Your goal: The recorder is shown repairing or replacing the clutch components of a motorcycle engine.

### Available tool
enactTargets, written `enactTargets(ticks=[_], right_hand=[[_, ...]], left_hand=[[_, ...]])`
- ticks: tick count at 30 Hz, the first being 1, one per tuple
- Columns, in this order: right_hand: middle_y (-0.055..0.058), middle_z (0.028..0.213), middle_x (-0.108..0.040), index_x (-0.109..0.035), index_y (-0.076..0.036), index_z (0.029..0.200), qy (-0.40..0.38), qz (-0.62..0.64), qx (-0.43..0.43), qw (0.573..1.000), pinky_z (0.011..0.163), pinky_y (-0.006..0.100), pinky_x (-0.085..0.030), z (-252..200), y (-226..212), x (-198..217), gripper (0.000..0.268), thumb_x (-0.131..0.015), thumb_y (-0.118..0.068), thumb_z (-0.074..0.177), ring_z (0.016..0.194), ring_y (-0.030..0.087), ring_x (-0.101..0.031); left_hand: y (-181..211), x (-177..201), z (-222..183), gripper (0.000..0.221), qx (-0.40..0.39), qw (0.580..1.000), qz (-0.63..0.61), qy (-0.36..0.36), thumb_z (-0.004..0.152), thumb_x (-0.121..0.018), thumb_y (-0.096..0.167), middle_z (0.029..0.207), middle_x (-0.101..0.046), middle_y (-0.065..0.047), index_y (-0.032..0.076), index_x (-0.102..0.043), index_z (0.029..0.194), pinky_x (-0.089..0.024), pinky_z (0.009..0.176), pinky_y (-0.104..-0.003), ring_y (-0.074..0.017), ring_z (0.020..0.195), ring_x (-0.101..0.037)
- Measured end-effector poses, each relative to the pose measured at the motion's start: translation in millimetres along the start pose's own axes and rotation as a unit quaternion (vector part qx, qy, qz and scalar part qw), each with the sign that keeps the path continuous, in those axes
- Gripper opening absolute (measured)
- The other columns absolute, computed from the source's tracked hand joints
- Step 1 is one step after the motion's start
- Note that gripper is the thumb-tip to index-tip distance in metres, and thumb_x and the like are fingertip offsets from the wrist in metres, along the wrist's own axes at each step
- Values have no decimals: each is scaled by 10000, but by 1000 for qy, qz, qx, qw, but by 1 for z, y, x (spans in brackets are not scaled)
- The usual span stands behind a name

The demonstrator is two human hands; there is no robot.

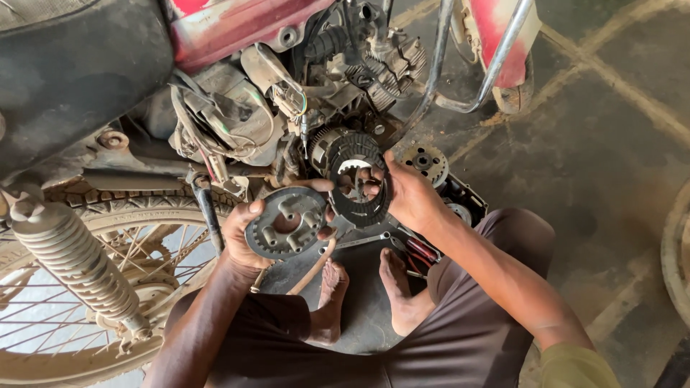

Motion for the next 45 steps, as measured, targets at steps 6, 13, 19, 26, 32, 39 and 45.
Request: enactTargets(ticks=[6,13,19,26,32,39,45], right_hand=[[126,1000,-617,-573,-32,945,-8,45,-31,998,823,316,-479,2,6,6,350,-587,-367,1046,882,196,-529],[130,980,-623,-564,-21,950,-12,18,-13,1000,798,322,-477,1,7,0,360,-543,-355,1082,861,204,-533],[33,875,-569,-546,-70,1098,44,-6,-2,999,772,336,-476,4,13,14,234,-505,-300,1101,861,161,-548],[26,779,-545,-533,-82,1030,54,-32,-22,998,742,333,-485,5,17,12,313,-471,-382,1095,875,195,-594],[50,770,-571,-515,-88,954,44,28,-39,998,663,301,-465,6,26,23,343,-498,-406,1081,779,193,-582],[74,825,-591,-529,-57,956,24,41,-54,997,638,301,-465,4,29,21,395,-493,-426,1091,697,194,-551],[90,911,-664,-572,-10,1113,150,-84,-65,983,706,323,-513,-3,19,1,465,-455,-451,1025,798,167,-628]], left_hand=[[-4,4,2,1074,18,1000,-12,-6,768,-720,554,1178,-645,-279,-133,-408,1533,-548,933,-438,-361,1012,-655],[-2,2,3,1071,5,1000,-21,-22,805,-720,533,1209,-635,-290,-173,-384,1537,-548,951,-431,-355,1027,-656],[-3,4,3,1072,7,1000,-26,-16,799,-719,513,1203,-642,-270,-158,-356,1552,-541,968,-435,-347,1035,-661],[-5,3,3,1051,2,999,-37,-17,814,-722,525,1202,-650,-267,-145,-387,1551,-525,976,-432,-337,1037,-645],[-14,4,5,1018,29,999,-16,-28,803,-731,522,1233,-621,-274,-119,-411,1526,-517,986,-422,-328,1062,-633],[-15,-4,8,982,24,999,-29,-22,774,-751,481,1373,-575,-240,-109,-418,1485,-522,996,-418,-307,1172,-623],[-12,2,3,1025,43,997,-37,-43,799,-764,471,1246,-630,-272,-121,-395,1551,-526,1014,-403,-332,1094,-651]])
Point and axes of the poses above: each hand's wrist, its own z-axis towards the middle knuckle, its own x-axis out of the back of the hand, y = z × x, the point moved 4 cm from there along z, towards the middle knuckle
